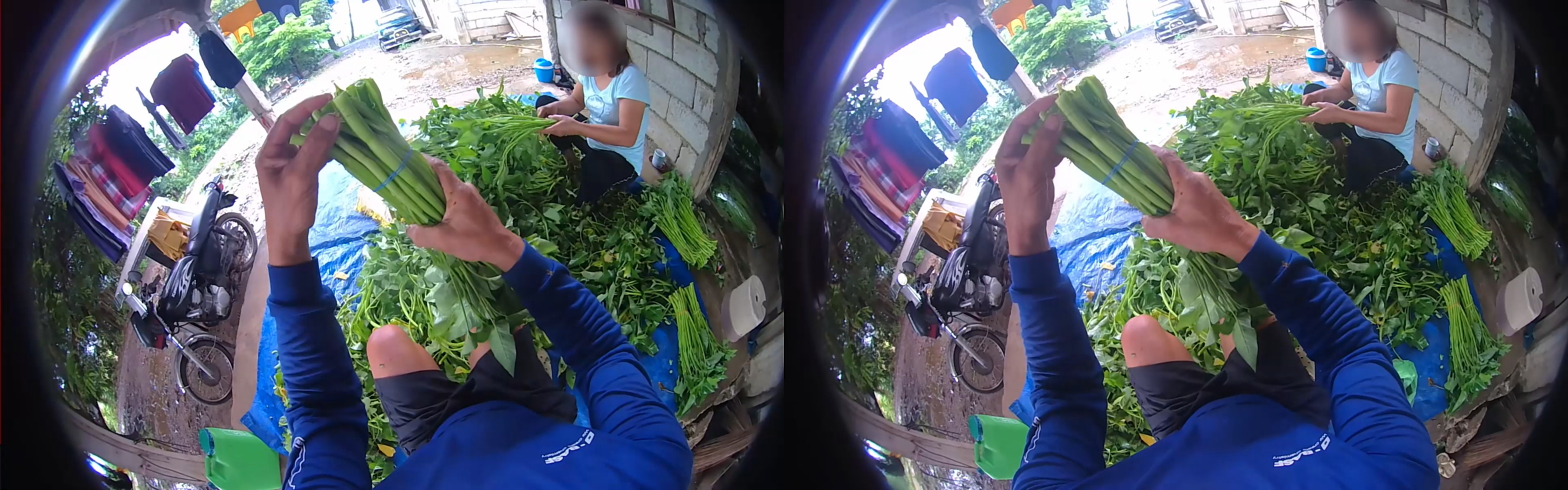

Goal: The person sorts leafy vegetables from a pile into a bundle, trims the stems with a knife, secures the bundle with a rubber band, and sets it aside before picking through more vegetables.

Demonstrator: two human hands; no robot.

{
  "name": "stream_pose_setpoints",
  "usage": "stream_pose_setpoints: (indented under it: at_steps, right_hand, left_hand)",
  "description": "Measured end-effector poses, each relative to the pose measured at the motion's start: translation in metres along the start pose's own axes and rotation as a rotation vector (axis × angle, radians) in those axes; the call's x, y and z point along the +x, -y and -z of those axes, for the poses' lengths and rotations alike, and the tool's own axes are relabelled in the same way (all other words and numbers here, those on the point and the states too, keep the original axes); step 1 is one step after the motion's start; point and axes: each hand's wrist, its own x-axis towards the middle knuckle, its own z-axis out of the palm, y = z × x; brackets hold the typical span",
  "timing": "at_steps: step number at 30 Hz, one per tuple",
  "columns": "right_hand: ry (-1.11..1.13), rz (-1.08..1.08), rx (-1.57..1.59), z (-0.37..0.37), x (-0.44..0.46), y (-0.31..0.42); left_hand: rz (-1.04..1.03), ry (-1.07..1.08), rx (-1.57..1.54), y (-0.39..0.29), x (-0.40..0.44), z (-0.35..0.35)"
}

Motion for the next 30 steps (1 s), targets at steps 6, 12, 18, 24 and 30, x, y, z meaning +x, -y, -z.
stream_pose_setpoints:
  at_steps: [6, 12, 18, 24, 30]
  right_hand:
    - [-0.204, 0.102, -0.198, -0.025, 0.001, -0.01]
    - [-0.308, 0.206, -0.373, -0.024, -0.006, -0.025]
    - [-0.161, -0.028, 0.065, 0.068, -0.002, -0.033]
    - [0.0, 0.081, 0.066, 0.049, -0.016, -0.032]
    - [-0.138, 0.018, 0.613, 0.023, -0.056, 0.017]
  left_hand:
    - [0.061, -0.202, -0.543, 0.057, 0.002, -0.036]
    - [-0.13, -0.262, 0.074, 0.063, -0.036, -0.093]
    - [0.087, -0.007, -0.076, 0.058, -0.007, -0.069]
    - [0.069, 0.206, -0.096, 0.039, -0.01, -0.098]
    - [0.332, 0.086, -0.36, 0.034, -0.009, -0.104]
